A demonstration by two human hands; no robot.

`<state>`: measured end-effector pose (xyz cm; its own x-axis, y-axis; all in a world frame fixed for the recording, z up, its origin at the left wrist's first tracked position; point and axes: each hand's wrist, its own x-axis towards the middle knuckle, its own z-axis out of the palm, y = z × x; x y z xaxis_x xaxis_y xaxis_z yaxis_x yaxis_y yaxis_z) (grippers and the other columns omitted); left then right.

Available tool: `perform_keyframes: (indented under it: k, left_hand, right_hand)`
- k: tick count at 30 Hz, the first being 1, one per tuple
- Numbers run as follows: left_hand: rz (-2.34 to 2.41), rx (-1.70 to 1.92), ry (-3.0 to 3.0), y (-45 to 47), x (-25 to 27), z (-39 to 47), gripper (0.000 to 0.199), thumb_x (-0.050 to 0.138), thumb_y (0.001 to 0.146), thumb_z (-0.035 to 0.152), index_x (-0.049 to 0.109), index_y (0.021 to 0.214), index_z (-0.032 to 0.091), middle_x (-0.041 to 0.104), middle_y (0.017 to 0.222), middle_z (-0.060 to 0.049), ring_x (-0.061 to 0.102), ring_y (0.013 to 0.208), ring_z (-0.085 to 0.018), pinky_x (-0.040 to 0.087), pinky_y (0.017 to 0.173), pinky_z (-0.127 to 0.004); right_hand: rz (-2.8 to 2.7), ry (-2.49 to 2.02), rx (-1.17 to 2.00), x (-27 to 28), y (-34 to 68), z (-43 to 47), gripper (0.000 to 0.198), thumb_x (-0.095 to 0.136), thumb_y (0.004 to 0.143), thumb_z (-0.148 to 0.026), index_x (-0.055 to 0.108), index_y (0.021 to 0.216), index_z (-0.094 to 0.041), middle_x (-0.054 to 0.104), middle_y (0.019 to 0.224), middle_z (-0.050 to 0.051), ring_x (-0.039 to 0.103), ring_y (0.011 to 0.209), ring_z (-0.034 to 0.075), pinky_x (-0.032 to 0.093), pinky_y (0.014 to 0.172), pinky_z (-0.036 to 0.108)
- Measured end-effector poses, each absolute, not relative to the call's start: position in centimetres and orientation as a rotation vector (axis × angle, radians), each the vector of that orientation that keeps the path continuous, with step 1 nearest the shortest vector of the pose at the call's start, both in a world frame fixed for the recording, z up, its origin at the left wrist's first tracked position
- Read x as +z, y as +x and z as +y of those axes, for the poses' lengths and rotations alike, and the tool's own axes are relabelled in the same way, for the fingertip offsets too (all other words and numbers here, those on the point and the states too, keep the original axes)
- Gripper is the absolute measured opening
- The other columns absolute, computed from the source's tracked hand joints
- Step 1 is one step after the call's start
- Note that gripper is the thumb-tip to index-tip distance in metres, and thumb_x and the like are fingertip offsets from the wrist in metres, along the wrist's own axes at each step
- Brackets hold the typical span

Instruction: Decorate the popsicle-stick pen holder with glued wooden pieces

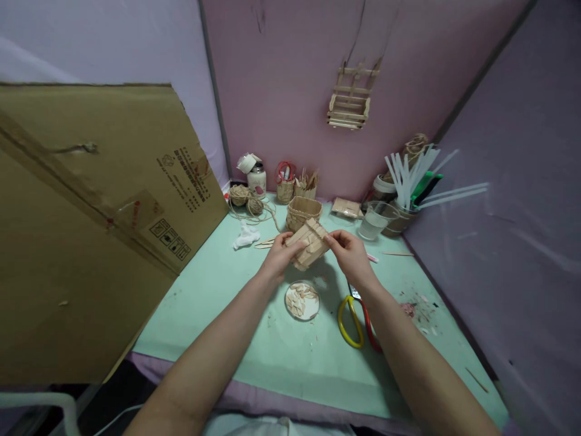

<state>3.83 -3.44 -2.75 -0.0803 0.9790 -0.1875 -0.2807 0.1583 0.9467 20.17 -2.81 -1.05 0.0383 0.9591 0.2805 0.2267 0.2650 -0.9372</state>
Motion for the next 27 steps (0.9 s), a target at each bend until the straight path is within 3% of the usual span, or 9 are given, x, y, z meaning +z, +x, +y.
perform_keyframes:
  k: [16,22,27]
  left_hand:
    - [1.185,1.262,0.875,3.7,-3.3,-3.3,0.051,0.079,0.062,0.033,0.056,0.105,0.017,0.063,0.105,-0.009,0.061,0.089,-0.020,0.048,0.073,-0.030]
    - [1.149,1.304,0.931,3.5,-3.8,-3.5,0.055,0.079,0.064,0.037,0.056,0.109,0.015,0.063,0.112,-0.012,0.060,0.097,-0.022,0.047,0.083,-0.033]
    - [1.009,1.255,1.155,1.0,-4.2,-3.2,0.059,0.078,0.066,0.046,0.059,0.113,0.017,0.062,0.121,-0.013,0.056,0.111,-0.025,0.042,0.096,-0.036]
  right_hand:
    - [-1.476,-1.179,0.797,-1.2,20.0,-2.8,0.023,0.062,0.077,-0.041,0.061,0.074,-0.018,0.059,0.071,0.000,0.050,0.068,0.015,0.039,0.066,0.028]
    - [-1.558,-1.180,0.733,-0.6,20.1,-2.8,0.022,0.060,0.080,-0.040,0.060,0.074,-0.019,0.060,0.072,0.001,0.051,0.070,0.016,0.040,0.067,0.029]
    - [-1.784,-1.128,0.442,0.3,20.1,-3.0,0.014,0.058,0.083,-0.032,0.057,0.073,-0.021,0.061,0.077,0.002,0.053,0.078,0.020,0.040,0.075,0.033]
